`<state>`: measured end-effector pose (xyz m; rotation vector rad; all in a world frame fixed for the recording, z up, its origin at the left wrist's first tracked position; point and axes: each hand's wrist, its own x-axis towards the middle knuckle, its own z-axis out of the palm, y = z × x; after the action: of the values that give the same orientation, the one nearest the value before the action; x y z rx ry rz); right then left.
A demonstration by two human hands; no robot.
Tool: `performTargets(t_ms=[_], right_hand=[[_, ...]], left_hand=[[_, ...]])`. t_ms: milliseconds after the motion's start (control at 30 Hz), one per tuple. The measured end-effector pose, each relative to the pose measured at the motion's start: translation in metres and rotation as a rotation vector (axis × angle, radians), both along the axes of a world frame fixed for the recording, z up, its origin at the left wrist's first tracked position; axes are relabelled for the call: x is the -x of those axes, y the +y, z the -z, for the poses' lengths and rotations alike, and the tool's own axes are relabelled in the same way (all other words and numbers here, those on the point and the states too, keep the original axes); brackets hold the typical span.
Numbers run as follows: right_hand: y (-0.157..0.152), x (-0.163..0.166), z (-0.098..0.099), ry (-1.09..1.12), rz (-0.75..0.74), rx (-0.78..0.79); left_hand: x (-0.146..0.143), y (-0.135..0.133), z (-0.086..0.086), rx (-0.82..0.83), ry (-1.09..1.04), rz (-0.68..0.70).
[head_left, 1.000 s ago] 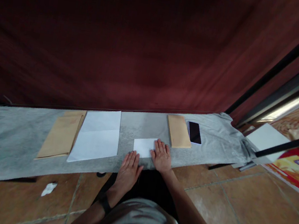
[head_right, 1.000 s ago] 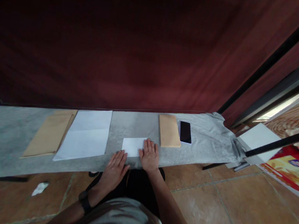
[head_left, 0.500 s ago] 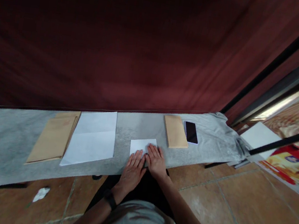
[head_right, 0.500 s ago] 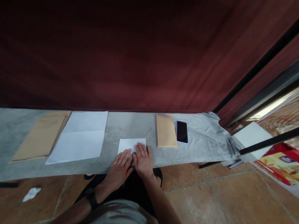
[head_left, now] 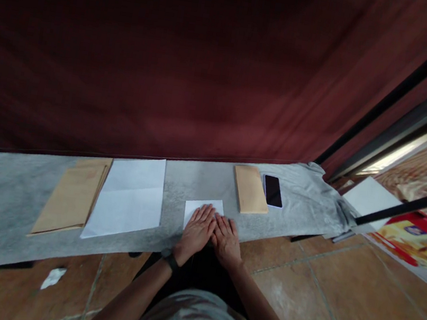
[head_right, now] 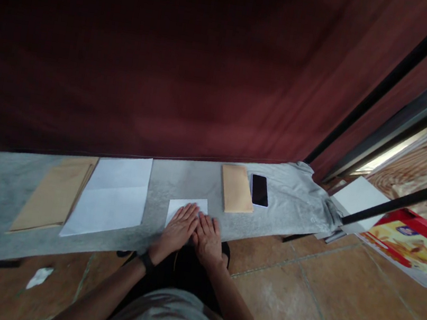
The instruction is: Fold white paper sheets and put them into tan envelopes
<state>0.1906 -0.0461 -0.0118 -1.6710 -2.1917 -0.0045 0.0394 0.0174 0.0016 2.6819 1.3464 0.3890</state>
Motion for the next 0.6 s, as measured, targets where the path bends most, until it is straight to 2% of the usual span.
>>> performTargets(t_ms=[133, 267, 467, 600], right_hand=[[0.000, 0.003, 0.003, -0.002, 0.024, -0.003], [0.000, 0.003, 0.003, -0.021, 0.031, -0.007], [0.000, 0.003, 0.000, -0.019, 0.027, -0.018], [-0.001, 0.004, -0.002, -0.015, 0.025, -0.020]], left_hand=[[-0.010, 0.018, -0.003, -0.004, 0.014, 0.030], [-0.007, 0.021, -0.002, -0.024, 0.016, -0.013], [0.019, 0.004, 0.002, -0.071, 0.021, -0.095], [0.041, -0.010, 0.003, -0.090, 0.027, -0.100]])
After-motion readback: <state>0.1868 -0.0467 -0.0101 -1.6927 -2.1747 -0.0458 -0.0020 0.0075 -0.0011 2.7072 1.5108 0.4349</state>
